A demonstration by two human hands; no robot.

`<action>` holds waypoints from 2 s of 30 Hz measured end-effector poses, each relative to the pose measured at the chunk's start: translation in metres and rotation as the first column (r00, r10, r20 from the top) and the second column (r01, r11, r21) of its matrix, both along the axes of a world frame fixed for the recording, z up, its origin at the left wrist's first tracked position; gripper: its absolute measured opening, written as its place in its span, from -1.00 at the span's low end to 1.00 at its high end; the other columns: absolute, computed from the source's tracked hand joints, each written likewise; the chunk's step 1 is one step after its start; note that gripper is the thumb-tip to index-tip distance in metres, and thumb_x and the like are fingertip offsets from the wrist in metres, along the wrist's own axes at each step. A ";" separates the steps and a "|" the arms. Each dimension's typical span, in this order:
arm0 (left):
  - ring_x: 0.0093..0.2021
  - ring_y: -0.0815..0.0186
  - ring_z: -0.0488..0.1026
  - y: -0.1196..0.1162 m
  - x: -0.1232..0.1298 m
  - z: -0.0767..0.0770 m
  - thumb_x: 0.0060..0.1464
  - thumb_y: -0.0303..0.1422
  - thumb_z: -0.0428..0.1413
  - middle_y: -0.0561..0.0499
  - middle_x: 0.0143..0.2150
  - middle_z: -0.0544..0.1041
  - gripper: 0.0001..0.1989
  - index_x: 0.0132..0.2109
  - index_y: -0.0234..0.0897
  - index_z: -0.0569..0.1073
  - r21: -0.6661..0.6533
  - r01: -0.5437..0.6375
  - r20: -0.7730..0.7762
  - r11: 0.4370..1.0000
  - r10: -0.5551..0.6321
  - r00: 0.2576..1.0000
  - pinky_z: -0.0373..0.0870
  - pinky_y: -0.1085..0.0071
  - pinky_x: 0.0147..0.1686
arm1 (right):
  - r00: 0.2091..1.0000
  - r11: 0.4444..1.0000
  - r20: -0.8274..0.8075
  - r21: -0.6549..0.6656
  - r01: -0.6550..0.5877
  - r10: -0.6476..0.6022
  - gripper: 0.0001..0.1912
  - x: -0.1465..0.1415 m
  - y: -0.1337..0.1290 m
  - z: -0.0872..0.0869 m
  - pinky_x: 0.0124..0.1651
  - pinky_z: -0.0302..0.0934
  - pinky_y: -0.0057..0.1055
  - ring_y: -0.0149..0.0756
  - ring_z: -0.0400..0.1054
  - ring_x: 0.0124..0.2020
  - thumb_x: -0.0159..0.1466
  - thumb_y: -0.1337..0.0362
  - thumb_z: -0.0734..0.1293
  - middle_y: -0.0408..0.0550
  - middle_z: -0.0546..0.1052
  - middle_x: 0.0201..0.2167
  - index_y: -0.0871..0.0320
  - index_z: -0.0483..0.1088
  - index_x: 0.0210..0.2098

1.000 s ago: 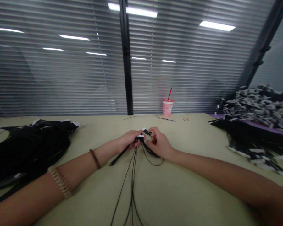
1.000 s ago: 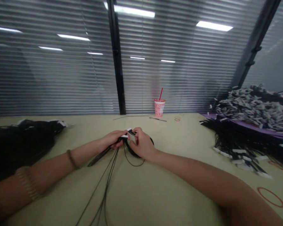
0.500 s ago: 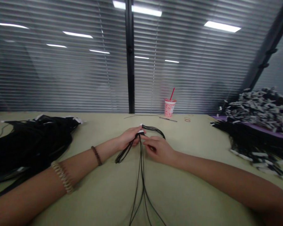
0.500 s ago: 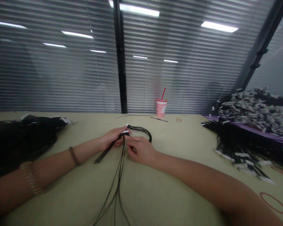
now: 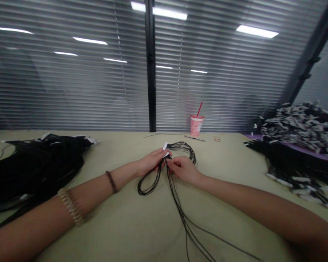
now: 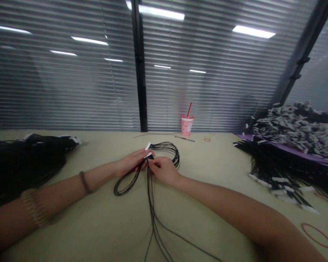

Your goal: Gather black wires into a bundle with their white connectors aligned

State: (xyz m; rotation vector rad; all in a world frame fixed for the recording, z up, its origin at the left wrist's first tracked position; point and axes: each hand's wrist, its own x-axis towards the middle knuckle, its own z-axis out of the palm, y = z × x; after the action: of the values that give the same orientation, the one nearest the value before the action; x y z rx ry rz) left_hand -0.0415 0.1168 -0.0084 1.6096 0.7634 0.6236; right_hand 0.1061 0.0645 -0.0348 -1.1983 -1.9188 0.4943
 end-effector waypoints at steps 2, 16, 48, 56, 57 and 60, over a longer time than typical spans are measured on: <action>-0.66 0.50 0.08 0.001 0.000 -0.002 -0.03 -0.04 -0.05 0.16 -0.64 0.21 -0.60 -0.18 -0.26 0.30 0.025 0.010 -0.002 1.000 -0.010 1.000 -0.08 0.62 -0.73 | 1.000 1.000 0.020 0.010 0.013 -0.014 -0.63 0.000 0.000 -0.001 -0.58 -0.04 -0.56 -0.49 0.17 -0.66 0.24 0.16 0.10 -0.17 0.38 -0.67 0.20 0.41 -0.52; -0.67 0.50 0.07 -0.001 0.002 -0.005 0.05 -0.07 -0.14 0.12 -0.58 0.30 -0.65 -0.15 -0.21 0.24 0.067 0.111 -0.016 0.992 -0.110 0.994 -0.03 0.62 -0.74 | 0.995 0.995 0.062 0.051 0.081 -0.084 -0.57 0.003 0.002 -0.001 -0.57 -0.06 -0.56 -0.52 0.13 -0.68 0.26 0.18 0.09 -0.16 0.38 -0.69 0.22 0.37 -0.60; -0.76 0.55 -0.01 0.005 -0.004 0.006 0.04 -0.18 -0.08 0.13 -0.70 0.27 -0.68 -0.22 -0.35 0.35 -0.003 0.082 -0.054 0.997 -0.082 0.995 -0.20 0.60 -0.79 | 0.931 0.975 -0.366 -0.210 -0.076 -0.006 -0.84 0.011 -0.005 0.028 -0.68 -0.19 -0.60 -0.57 -0.04 -0.76 -0.07 0.39 0.20 -0.33 0.18 -0.79 0.20 0.28 -0.42; -0.78 0.58 0.07 0.016 -0.005 0.004 0.00 -0.28 -0.04 -0.19 -0.31 0.53 -0.78 -0.31 -0.38 0.34 -0.247 0.209 0.117 0.946 -0.185 0.976 -0.15 0.56 -0.78 | 0.510 0.882 -0.857 -0.291 -0.370 -0.069 -0.86 0.042 -0.009 0.101 -0.60 0.05 -0.55 -0.60 0.04 -0.77 -0.04 0.45 0.12 -0.19 0.30 -0.74 0.26 0.29 -0.62; -0.77 0.56 0.10 0.017 -0.006 0.003 0.00 -0.30 -0.05 -0.18 -0.34 0.53 -0.78 -0.31 -0.39 0.35 -0.253 0.214 0.124 0.943 -0.188 0.974 -0.12 0.57 -0.78 | 0.463 0.896 -0.885 -0.245 -0.369 -0.051 -0.85 0.047 -0.011 0.109 -0.57 0.08 -0.54 -0.59 0.08 -0.74 -0.03 0.46 0.12 -0.17 0.34 -0.71 0.27 0.30 -0.60; -0.76 0.53 0.14 0.020 -0.008 0.002 -0.01 -0.32 -0.04 -0.11 -0.47 0.51 -0.78 -0.29 -0.40 0.38 -0.248 0.209 0.117 0.946 -0.185 0.976 -0.10 0.57 -0.78 | 0.368 0.950 -0.929 -0.084 -0.301 0.034 -0.82 0.063 -0.014 0.128 -0.50 0.15 -0.55 -0.59 0.17 -0.68 0.04 0.48 0.12 -0.15 0.41 -0.62 0.26 0.33 -0.50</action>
State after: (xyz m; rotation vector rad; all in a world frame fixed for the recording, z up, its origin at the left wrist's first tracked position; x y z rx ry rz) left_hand -0.0492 0.1370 -0.0062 1.3850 0.5803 0.4302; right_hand 0.1695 0.0504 0.0932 -0.5642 -0.9555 1.2498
